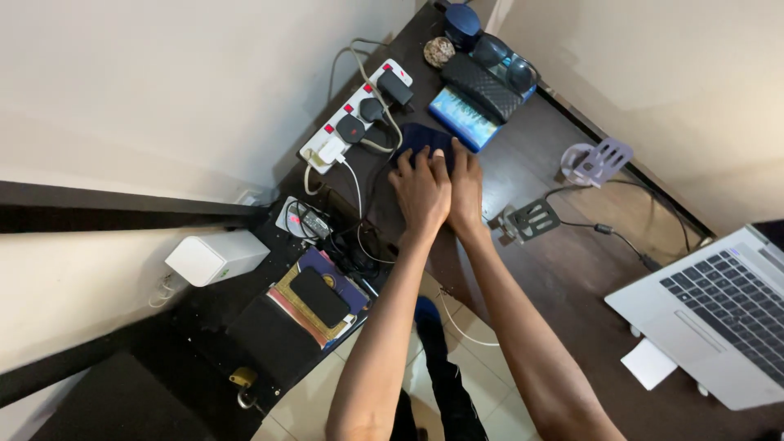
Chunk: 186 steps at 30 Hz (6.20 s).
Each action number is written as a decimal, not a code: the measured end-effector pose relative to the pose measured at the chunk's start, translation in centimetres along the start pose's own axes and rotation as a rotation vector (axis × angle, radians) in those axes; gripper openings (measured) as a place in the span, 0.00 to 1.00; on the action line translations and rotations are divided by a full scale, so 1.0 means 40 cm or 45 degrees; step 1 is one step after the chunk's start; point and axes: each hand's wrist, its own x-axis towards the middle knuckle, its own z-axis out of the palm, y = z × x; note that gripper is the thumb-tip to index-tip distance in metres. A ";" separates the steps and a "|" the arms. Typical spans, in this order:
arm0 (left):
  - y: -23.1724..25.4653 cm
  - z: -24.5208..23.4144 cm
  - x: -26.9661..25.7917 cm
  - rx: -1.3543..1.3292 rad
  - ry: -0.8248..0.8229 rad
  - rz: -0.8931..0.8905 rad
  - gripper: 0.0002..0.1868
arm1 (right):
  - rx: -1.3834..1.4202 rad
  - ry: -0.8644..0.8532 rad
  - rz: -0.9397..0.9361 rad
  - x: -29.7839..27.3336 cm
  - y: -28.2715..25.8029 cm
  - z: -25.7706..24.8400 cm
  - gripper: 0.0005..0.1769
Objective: Cleaning a desk surface and associated electronics using a cloth.
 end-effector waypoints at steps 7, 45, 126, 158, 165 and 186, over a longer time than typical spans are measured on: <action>-0.089 0.041 0.033 -0.393 0.035 -0.219 0.21 | 0.390 -0.001 0.388 0.008 -0.072 -0.034 0.49; -1.083 -0.912 -1.075 -1.812 1.539 -0.487 0.26 | 0.902 -1.702 -0.033 -1.067 -0.983 0.622 0.26; -1.658 -0.919 -1.444 0.159 1.058 -1.603 0.45 | -0.074 -0.950 -1.641 -1.122 -1.003 1.203 0.24; -1.385 -0.842 -1.470 -0.209 1.396 -1.126 0.25 | -0.001 -0.664 -1.508 -1.331 -0.943 1.226 0.28; -1.382 -0.825 -1.477 -0.253 1.562 -1.037 0.24 | -0.006 -1.324 -1.814 -1.672 -1.073 1.044 0.30; -1.349 -0.845 -1.453 -0.282 1.448 -0.741 0.19 | -0.187 -1.022 -1.508 -1.161 -0.876 1.088 0.30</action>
